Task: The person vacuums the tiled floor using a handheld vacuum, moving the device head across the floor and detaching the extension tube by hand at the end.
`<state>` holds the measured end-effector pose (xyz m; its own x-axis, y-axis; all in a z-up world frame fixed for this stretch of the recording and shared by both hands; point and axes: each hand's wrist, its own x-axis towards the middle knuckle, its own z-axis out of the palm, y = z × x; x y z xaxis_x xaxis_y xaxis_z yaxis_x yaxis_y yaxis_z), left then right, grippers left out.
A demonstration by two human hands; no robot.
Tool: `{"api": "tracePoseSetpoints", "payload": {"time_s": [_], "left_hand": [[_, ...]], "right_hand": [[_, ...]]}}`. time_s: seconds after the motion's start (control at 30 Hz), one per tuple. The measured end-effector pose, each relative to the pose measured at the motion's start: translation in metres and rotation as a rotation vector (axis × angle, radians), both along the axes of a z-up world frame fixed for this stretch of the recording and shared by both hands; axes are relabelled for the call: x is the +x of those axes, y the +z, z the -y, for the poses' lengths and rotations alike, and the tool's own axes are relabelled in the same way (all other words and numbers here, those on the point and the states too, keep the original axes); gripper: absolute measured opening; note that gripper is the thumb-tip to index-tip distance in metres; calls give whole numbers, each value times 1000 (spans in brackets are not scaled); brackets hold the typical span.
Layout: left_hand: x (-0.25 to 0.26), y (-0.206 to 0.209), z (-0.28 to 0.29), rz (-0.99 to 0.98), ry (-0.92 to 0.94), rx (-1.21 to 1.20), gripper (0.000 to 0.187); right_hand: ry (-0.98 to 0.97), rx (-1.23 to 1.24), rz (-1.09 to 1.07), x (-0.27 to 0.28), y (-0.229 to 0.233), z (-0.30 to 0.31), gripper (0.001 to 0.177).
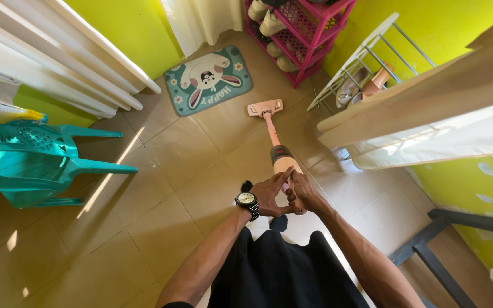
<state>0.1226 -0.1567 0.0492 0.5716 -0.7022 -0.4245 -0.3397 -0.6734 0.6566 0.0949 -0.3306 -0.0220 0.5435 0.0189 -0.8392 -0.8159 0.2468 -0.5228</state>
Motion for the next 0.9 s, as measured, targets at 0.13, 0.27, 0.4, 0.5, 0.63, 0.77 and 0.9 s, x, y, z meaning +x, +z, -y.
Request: {"api": "tracePoseSetpoints", "payload": {"time_s": [0.13,0.27,0.4,0.5,0.63,0.77,0.9], "left_hand": [[29,4,-3,-4,18,3,137],[57,1,-6,1,48,-14,136],[87,-8,-9,16,50,-25,135],[106,-12,-14,5,59,-23,136],[129,-17,-15,20,65,-4,134],[146,-22,-16,20,83,-8,134],[161,-28,-16,-23,92,35,134]], "right_hand": [[120,-72,67,29,-7,5,48],[-31,34,-66,67,-29,-3,50],[-33,14,-127,99,-33,-8,46],[-21,-10,-121,119,-31,-13,47],[-12,4,-81,142,-35,-15,49],[-17,12,-84,161,-35,-18,49],[10,-21,-35,174,-30,-20,49]]}}
